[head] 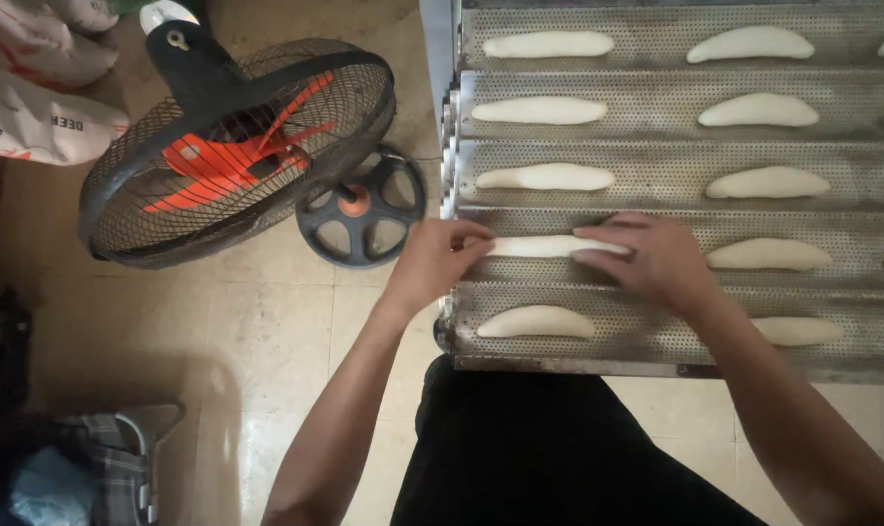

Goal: Place and arrange shaped dough pieces onto metal baking trays and load the trays into a storage rack

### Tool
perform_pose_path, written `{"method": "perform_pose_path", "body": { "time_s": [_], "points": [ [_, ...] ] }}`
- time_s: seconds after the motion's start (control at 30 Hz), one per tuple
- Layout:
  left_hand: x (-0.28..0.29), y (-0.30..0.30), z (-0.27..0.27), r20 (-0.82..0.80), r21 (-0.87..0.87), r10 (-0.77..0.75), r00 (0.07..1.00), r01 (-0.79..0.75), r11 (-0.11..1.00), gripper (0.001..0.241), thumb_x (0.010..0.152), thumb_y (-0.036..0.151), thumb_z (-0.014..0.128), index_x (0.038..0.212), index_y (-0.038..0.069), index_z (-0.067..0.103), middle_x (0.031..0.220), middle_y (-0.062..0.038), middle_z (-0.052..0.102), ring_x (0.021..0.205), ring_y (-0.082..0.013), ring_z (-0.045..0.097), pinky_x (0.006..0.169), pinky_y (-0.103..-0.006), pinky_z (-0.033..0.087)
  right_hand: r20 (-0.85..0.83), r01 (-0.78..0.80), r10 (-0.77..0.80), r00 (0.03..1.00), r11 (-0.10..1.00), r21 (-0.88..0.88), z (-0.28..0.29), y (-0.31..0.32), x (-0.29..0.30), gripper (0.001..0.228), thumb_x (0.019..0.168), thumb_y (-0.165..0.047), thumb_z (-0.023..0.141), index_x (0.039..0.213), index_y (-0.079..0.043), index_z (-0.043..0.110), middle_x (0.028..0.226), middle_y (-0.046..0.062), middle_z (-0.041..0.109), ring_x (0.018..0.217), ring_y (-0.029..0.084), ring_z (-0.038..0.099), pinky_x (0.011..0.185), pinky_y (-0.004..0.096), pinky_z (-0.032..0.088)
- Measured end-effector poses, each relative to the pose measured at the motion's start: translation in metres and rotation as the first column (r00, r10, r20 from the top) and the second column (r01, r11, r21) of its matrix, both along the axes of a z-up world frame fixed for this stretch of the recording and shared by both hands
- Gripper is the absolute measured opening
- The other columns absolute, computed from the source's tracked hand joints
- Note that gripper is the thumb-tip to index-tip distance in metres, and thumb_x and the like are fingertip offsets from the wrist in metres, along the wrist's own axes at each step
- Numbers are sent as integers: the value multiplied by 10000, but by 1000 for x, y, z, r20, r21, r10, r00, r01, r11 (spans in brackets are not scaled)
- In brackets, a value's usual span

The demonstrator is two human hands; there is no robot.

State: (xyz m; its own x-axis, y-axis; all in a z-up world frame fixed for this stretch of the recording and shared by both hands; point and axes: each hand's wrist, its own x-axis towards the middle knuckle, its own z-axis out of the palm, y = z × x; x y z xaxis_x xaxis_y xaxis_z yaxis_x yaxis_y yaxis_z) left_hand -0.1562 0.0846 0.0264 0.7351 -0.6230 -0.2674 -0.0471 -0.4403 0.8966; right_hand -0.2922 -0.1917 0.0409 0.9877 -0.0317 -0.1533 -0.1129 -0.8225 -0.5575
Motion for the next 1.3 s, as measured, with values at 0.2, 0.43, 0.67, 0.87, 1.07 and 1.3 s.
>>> {"method": "perform_pose_path", "body": {
  "time_s": [0.2, 0.43, 0.67, 0.87, 1.07, 1.3],
  "points": [
    [-10, -1, -34, 370, 237, -66, 927, -25, 971, 257, 861, 417, 796, 1080, 284, 816, 944, 5, 736, 848, -281, 738, 794, -453, 625, 87, 16, 5, 996, 970, -243, -9, -12, -17, 320, 913, -397, 756, 1218, -303, 778, 1089, 74, 765, 1034, 285, 742, 888, 407, 607],
    [-33, -7, -28, 603, 201, -66, 795, -72, 977, 148, 918, 302, 738, 1032, 228, 798, 1022, 11, 695, 1014, -258, 703, 810, -400, 622, 244, -93, 109, 964, 993, -77, -5, -23, -22, 255, 898, -236, 800, 1133, -137, 803, 1101, 114, 777, 1041, 318, 739, 893, 424, 591],
    [-59, -6, -9, 600, 75, 176, 780, -275, 959, 207, 892, 253, 753, 1089, 204, 795, 1092, -53, 726, 1061, -302, 713, 826, -444, 617, 335, -151, 148, 931, 988, -16, 3, -28, -27, 235, 894, -179, 805, 1123, -126, 796, 1132, 42, 771, 1036, 250, 734, 867, 355, 593],
    [-97, 2, 10, 416, -133, 325, 849, -296, 946, 180, 921, 323, 767, 977, 155, 802, 828, -48, 763, 796, -244, 767, 695, -354, 631, 359, -441, 338, 870, 859, 259, 19, 60, -29, 184, 869, -117, 753, 1040, -55, 776, 1028, 177, 773, 955, 405, 740, 759, 472, 622],
    [-115, 23, 8, 363, -47, 229, 903, -228, 973, 243, 973, 339, 687, 1005, 134, 815, 853, -91, 783, 841, -321, 767, 703, -413, 630, 381, -486, 491, 784, 866, -115, -42, 104, -24, 242, 768, -254, 774, 956, -106, 737, 921, 47, 665, 912, 327, 691, 813, 413, 584],
    [-118, 4, 60, -77, 16, -25, 997, 27, 1000, 677, 966, 598, 504, 1212, 12, 738, 1200, -209, 750, 1217, -446, 648, 1060, -522, 492, 382, -319, 297, 875, 948, -4, 14, 75, -62, 316, 835, -216, 831, 1049, 4, 751, 1074, 199, 730, 1070, 401, 706, 929, 461, 563]
  ]
}}
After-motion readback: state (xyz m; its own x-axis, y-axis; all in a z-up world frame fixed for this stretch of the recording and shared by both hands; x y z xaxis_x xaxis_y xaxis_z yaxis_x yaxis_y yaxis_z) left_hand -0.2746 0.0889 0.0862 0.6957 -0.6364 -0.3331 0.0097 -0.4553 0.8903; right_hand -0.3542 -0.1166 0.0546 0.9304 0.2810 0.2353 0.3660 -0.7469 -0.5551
